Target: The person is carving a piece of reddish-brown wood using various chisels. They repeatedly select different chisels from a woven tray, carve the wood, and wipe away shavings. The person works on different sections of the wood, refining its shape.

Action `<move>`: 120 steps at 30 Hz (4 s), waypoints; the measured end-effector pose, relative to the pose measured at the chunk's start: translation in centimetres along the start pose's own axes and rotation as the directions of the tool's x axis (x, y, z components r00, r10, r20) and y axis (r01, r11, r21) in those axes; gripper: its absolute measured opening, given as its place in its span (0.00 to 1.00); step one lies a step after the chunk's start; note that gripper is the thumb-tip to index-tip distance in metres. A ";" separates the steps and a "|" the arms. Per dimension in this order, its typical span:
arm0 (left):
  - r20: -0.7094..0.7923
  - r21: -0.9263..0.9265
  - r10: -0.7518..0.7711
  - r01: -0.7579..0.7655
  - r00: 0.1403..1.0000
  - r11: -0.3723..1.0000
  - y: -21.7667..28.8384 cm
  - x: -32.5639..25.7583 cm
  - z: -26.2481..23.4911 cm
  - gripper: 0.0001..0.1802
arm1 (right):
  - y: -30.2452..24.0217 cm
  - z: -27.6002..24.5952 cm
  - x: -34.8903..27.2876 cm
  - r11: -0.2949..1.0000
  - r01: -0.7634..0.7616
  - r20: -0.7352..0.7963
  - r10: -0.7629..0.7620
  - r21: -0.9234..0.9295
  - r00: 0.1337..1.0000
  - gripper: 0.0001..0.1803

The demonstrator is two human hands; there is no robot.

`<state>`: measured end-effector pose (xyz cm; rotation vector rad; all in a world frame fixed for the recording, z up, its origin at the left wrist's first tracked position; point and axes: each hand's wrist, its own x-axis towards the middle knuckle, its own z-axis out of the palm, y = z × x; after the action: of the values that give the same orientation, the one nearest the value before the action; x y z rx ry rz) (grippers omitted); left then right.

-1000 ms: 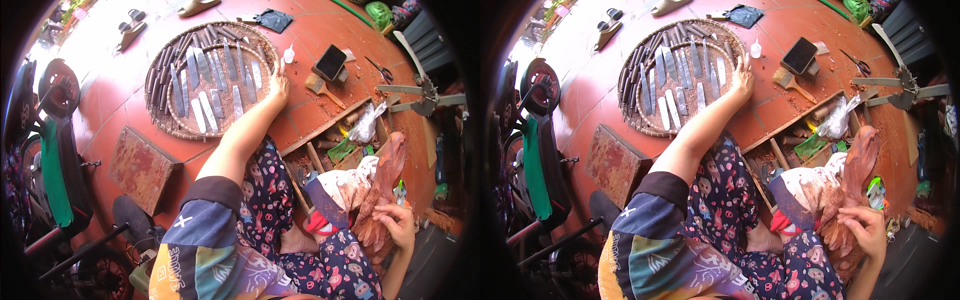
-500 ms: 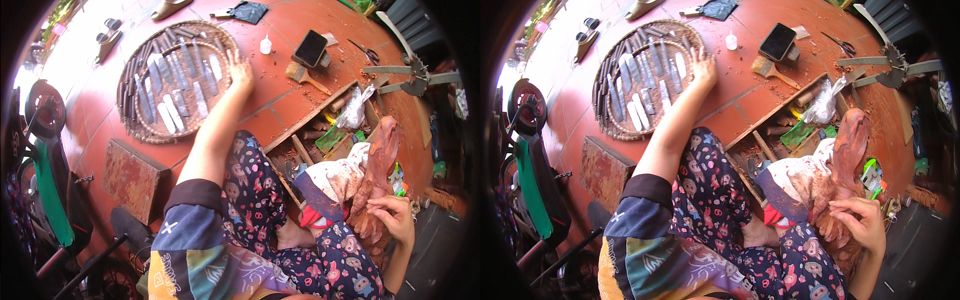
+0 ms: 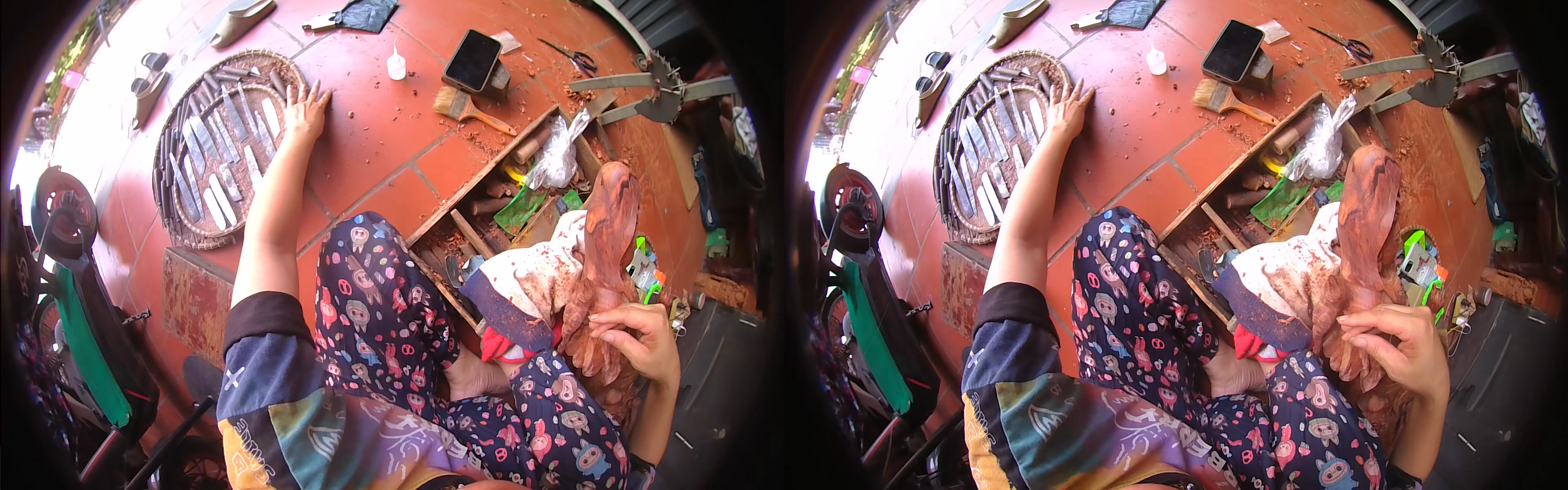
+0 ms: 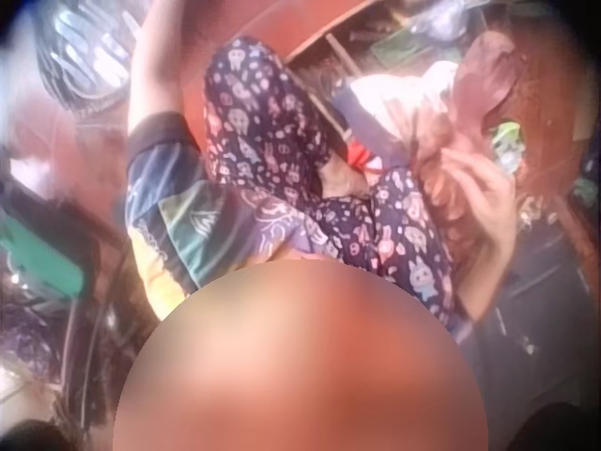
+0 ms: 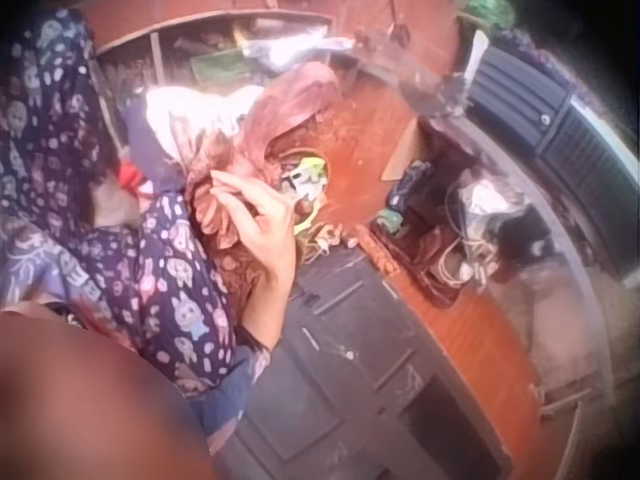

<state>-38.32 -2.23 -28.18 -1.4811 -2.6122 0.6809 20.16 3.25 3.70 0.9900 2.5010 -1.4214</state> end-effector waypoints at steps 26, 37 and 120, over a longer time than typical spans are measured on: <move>0.717 -0.656 -0.524 0.192 0.460 -0.730 -21.6 -26.9 17.2 0.20 | -0.5 0.4 0.4 0.990 0.059 0.011 -0.058 -0.131 0.998 0.15; 0.684 -0.455 -0.445 -0.140 0.578 -0.880 -17.7 -26.0 16.0 0.08 | -0.5 0.6 -0.2 0.988 0.078 -0.006 -0.079 -0.136 0.997 0.15; 0.032 -0.446 -0.582 0.532 0.813 0.719 -17.4 -36.4 7.1 0.29 | 0.6 7.1 52.4 0.925 0.195 -0.606 -0.363 -0.327 0.707 0.20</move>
<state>-34.65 -42.51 -21.76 -0.6420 -3.0027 -0.0637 -22.14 23.36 -20.83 1.2711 3.3657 -0.8558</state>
